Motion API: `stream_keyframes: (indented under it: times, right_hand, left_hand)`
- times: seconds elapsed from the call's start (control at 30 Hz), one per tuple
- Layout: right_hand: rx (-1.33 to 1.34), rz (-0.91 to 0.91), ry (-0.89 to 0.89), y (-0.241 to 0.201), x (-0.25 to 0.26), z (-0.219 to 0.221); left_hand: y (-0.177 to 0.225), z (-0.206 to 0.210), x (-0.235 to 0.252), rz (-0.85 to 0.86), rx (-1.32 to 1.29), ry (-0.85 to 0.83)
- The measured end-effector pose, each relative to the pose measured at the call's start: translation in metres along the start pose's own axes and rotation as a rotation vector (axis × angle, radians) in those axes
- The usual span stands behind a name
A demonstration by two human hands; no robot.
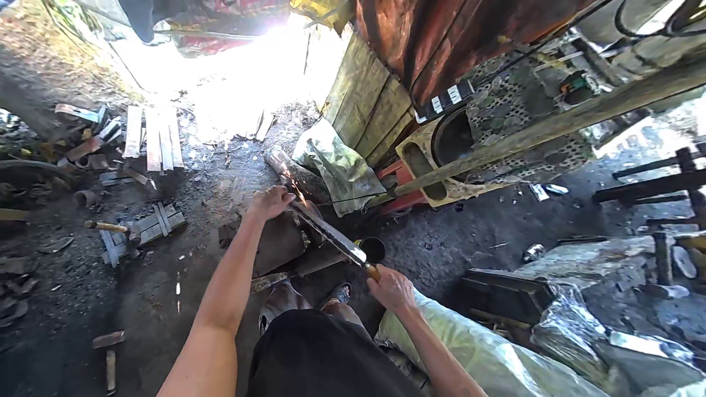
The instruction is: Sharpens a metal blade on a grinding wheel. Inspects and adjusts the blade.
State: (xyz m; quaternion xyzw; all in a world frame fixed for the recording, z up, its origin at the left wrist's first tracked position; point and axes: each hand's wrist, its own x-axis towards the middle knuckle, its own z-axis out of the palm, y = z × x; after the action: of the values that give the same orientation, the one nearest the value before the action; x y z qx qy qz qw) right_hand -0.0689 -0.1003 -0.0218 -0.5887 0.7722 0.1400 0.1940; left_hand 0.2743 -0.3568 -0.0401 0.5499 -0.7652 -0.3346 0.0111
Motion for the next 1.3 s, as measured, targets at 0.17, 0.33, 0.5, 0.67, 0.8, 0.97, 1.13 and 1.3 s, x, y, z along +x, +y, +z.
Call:
stream_keyframes:
  times: [0.17,0.33,0.5,0.67,0.8,0.97,1.13,1.3]
  right_hand:
    - [0.059,-0.018,0.093,0.036,-0.041,0.011]
    - [0.244,-0.260,0.290,0.080,-0.068,-0.005]
    - [0.303,-0.326,0.655,0.114,-0.068,-0.063]
    - [0.360,-0.295,0.953,0.154,-0.063,-0.106]
    - [0.420,-0.281,1.064,0.192,-0.049,-0.115]
    - [0.419,-0.321,1.184,0.232,-0.058,-0.125]
    - [0.424,-0.290,1.233,0.251,-0.061,-0.122]
    - [0.517,-0.240,1.132,0.260,-0.010,-0.096]
  left_hand:
    - [0.030,0.017,-0.012,0.058,0.114,-0.030]
    - [0.079,-0.036,-0.070,0.138,-0.201,0.098]
    - [0.128,-0.073,-0.134,0.260,-0.898,0.195]
    - [0.185,-0.058,-0.165,0.622,-1.154,0.368]
    - [0.264,-0.035,-0.193,0.757,-1.086,0.558]
    - [0.304,-0.013,-0.193,0.736,-1.120,0.635]
    - [0.337,-0.002,-0.219,0.889,-0.947,0.636]
    - [0.431,0.044,-0.256,1.129,-0.422,0.746]
